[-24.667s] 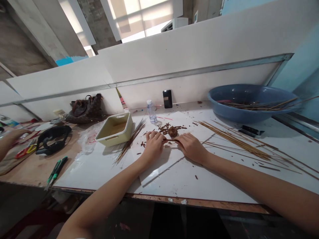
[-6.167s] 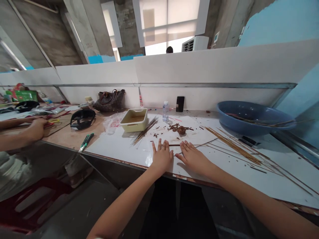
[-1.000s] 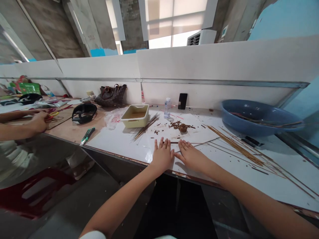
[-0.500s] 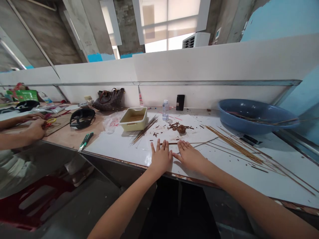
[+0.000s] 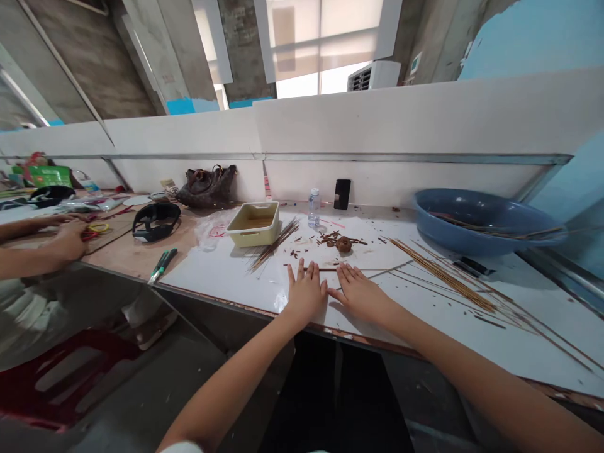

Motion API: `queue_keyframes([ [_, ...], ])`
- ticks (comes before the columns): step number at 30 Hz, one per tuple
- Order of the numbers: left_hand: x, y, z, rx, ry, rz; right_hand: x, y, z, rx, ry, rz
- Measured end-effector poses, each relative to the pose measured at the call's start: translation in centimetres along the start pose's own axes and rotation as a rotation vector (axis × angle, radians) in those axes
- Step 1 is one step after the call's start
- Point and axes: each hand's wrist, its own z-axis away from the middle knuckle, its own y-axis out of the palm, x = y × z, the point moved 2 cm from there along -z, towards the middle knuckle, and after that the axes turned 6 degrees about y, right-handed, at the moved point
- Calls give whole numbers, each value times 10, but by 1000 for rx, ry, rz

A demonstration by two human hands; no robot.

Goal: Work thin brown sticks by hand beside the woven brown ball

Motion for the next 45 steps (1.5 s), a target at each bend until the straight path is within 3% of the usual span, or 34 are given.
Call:
queue_keyframes([
  [4,1,-10,-41,71,-39,-18,-7,-14,-34,28,43,7],
  [7,1,-11,-52,73,-46,-22,-11,-18,-44,59,46,20],
  [16,-4,7,4,-6,53,-33,-10,2,8,-4,-39,-6],
  [25,-4,-7,-34,58,13,-18,-16,-16,-24,68,-3,-10],
  [34,-6,-14,24,-55,186,-52,-10,-2,34,31,-62,-32],
  [38,-14,-16,5,15,256,-17,-3,-11,18,-13,-92,-30],
  [41,-16,-12,-16,118,218,-2,-1,-15,-3,28,-73,-30],
  [45,-18,-1,-12,86,188,-7,-2,-12,-4,47,-36,-43],
])
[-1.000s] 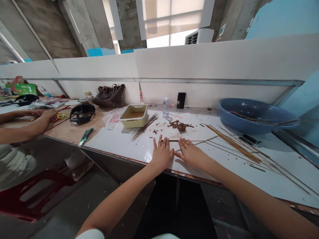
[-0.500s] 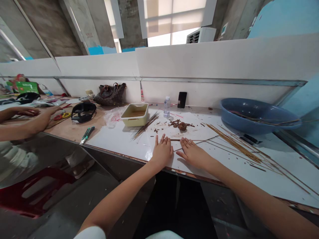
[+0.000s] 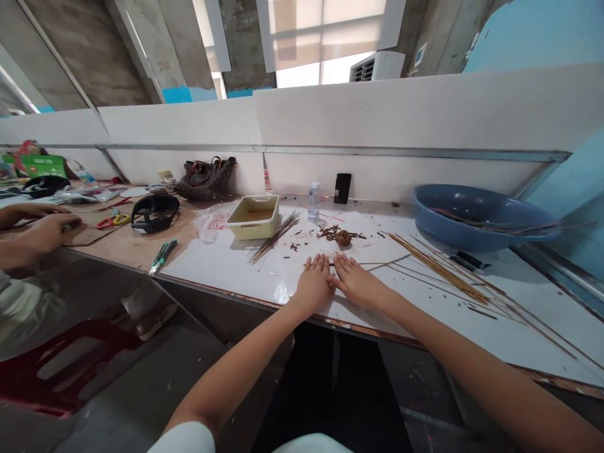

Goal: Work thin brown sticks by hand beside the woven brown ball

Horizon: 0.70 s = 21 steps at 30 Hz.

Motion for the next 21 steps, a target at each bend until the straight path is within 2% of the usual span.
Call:
queue_keyframes([
  [5,-8,14,23,-54,25,-13,3,7,24,-22,-47,9],
  [7,-7,11,18,-22,15,-2,4,2,20,5,-40,20],
  [10,-3,0,-2,40,-36,14,4,-10,-3,55,0,30],
  [13,-1,-9,-14,54,-71,16,3,-16,-16,76,27,21],
  [19,-8,7,19,13,12,3,-1,5,16,-14,-54,9],
  [21,-8,10,22,5,21,0,-2,8,20,-33,-64,20],
])
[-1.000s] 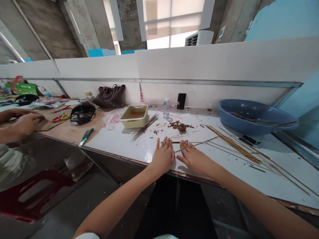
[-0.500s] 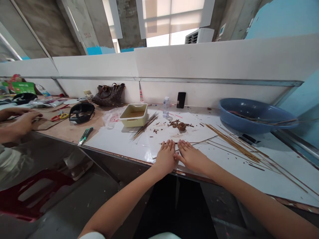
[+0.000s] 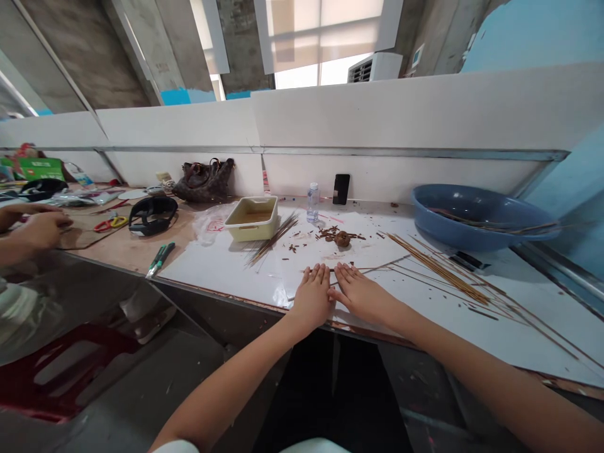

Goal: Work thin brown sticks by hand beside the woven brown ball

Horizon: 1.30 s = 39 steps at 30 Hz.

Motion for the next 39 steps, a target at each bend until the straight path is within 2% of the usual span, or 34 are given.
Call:
queue_keyframes([
  [6,9,-18,-37,69,-58,-2,-3,-21,-37,104,47,2],
  [8,10,-20,-40,79,-54,-9,-3,-23,-42,123,56,-6],
  [15,5,5,-4,-11,-5,-31,2,4,-8,-8,33,18],
  [17,8,6,-8,-13,-3,-34,3,2,-11,3,47,13],
  [22,14,-10,-36,4,-56,-13,3,-22,-38,98,115,-8],
  [24,13,-10,-35,-19,-57,-19,4,-25,-37,100,107,-4],
  [29,5,8,-1,-91,-3,-50,7,-8,-1,5,37,16],
  [31,4,11,4,-93,14,-46,8,-3,5,-23,29,17],
  [33,7,6,-2,-69,-4,-28,7,-3,0,-21,42,18],
  [39,15,-17,-44,15,-96,-4,-6,-20,-41,74,72,-6],
])
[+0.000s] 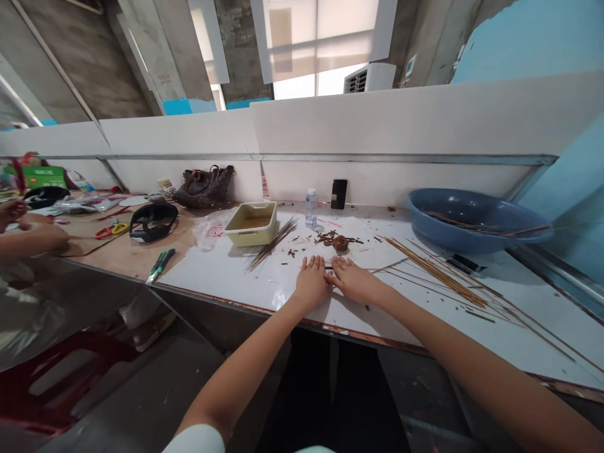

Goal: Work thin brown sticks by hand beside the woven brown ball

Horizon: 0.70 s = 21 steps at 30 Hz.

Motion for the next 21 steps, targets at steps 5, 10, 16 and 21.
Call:
queue_keyframes([
  [5,-5,14,27,-61,42,-25,3,11,29,-45,-25,-21],
  [10,-6,30,60,-113,112,-56,10,25,62,-60,-76,-49],
  [16,1,4,18,-4,19,-3,4,4,15,0,22,-41],
  [21,0,-2,13,29,-4,-3,1,3,9,1,17,-74],
])
